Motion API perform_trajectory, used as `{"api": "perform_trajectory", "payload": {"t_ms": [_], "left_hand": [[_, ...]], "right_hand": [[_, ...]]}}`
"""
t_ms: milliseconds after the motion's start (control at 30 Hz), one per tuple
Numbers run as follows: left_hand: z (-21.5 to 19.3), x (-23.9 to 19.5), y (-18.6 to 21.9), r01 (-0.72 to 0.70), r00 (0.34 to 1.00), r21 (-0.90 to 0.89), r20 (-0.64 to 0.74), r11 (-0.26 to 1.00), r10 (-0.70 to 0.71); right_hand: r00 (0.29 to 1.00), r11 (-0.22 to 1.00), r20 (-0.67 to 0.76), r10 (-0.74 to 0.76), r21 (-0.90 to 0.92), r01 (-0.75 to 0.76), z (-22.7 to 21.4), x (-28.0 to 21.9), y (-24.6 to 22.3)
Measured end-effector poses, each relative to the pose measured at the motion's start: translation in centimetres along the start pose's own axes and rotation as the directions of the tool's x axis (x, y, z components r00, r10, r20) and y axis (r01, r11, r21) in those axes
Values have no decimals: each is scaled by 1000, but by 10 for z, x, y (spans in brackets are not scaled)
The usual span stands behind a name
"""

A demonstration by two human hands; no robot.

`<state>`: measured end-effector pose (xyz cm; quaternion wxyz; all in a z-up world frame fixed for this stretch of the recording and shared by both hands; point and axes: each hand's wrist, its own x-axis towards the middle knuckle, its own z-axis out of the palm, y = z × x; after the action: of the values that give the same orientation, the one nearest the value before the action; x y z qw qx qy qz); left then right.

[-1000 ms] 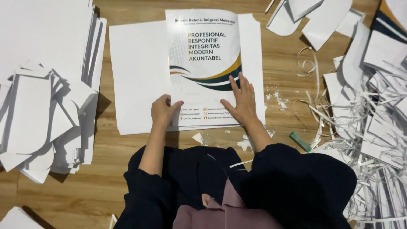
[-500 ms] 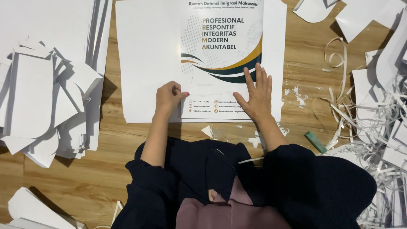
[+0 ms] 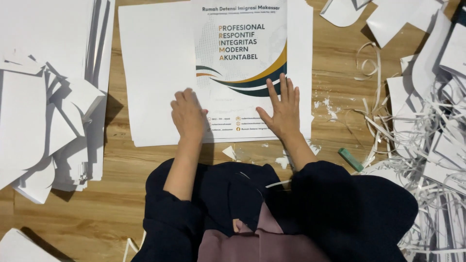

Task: A person sits on the floor folding printed paper sheets into folders and stacking them, using a small tool to sharpen the creases.

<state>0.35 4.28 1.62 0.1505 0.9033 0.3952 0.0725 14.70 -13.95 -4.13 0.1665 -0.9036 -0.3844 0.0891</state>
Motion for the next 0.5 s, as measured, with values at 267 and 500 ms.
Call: {"api": "perform_trajectory", "payload": {"t_ms": [267,500], "left_hand": [[33,-15,93,-244,843,103,514,964,158],[18,-12,102,-258,835,137,529,956,150]], "right_hand": [[1000,997,28,6,-79,-4,3,4,7],[994,998,86,-61,-6,62,2,26,19]]}}
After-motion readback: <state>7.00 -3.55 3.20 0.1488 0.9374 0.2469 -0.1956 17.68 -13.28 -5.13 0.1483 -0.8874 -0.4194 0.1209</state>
